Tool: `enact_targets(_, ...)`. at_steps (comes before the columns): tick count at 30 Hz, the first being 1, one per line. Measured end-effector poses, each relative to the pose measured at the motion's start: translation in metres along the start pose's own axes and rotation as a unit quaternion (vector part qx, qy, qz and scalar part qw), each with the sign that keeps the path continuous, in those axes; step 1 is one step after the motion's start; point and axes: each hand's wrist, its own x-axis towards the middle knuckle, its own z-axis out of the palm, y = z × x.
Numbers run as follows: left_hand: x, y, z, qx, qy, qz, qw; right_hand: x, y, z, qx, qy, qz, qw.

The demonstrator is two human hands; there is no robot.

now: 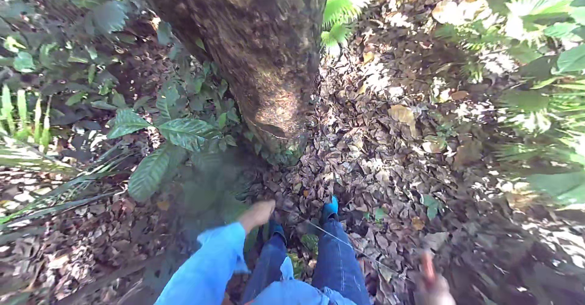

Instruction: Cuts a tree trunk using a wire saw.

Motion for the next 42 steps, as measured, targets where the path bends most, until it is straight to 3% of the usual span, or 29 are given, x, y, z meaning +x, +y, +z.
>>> enact_targets(2,-0.017,0.001,0.027,-0.197,0.02,0.027,0.98,0.001,-0.065,0.028,0.087,-0.025,-0.123,0.988)
enact_targets(3,-0.026,0.009,0.035,-0.33,0.055,0.052,0.941,-0.009,-0.11,0.033,0.113,-0.047,-0.179,0.976)
enact_targets(4,-0.035,0.021,0.039,-0.482,0.089,0.081,0.868,-0.023,-0.153,0.035,0.124,-0.073,-0.241,0.96)
enact_targets(6,-0.049,0.045,0.031,-0.735,0.13,0.137,0.651,-0.052,-0.223,0.042,0.151,-0.113,-0.374,0.908)
enact_targets(7,-0.055,0.053,0.021,-0.798,0.14,0.169,0.562,-0.063,-0.25,0.046,0.163,-0.123,-0.432,0.878)
enact_targets(8,-0.06,0.055,0.01,-0.825,0.142,0.207,0.507,-0.073,-0.274,0.05,0.173,-0.135,-0.472,0.854)
enact_targets(12,-0.091,0.034,-0.038,-0.831,0.136,0.318,0.435,-0.099,-0.341,0.058,0.186,-0.144,-0.527,0.817)
enact_targets(14,-0.105,0.022,-0.058,-0.815,0.182,0.341,0.432,-0.103,-0.364,0.062,0.183,-0.144,-0.521,0.821)
enact_targets(17,-0.112,0.018,-0.086,-0.691,0.337,0.394,0.504,-0.111,-0.396,0.065,0.172,-0.106,-0.518,0.831)
enact_targets(20,-0.098,0.015,-0.116,-0.45,0.503,0.454,0.581,-0.124,-0.423,0.069,0.188,-0.022,-0.556,0.809)
enact_targets(23,-0.079,0.005,-0.151,-0.146,0.606,0.483,0.615,-0.13,-0.446,0.08,0.22,0.021,-0.557,0.801)
enact_targets(26,-0.05,-0.009,-0.18,0.064,0.632,0.503,0.587,-0.135,-0.471,0.091,0.246,0.074,-0.534,0.806)
enact_targets(28,-0.035,-0.015,-0.191,0.122,0.633,0.506,0.574,-0.132,-0.482,0.099,0.242,0.11,-0.529,0.806)
enact_targets(33,-0.004,-0.027,-0.201,0.141,0.667,0.503,0.532,-0.119,-0.504,0.121,0.213,0.149,-0.509,0.82)
enact_targets(38,0.025,-0.031,-0.182,0.135,0.693,0.5,0.502,-0.101,-0.489,0.144,0.163,0.145,-0.499,0.839)
enact_targets(42,0.019,-0.027,-0.198,0.12,0.719,0.52,0.445,-0.099,-0.499,0.142,0.153,0.191,-0.504,0.828)
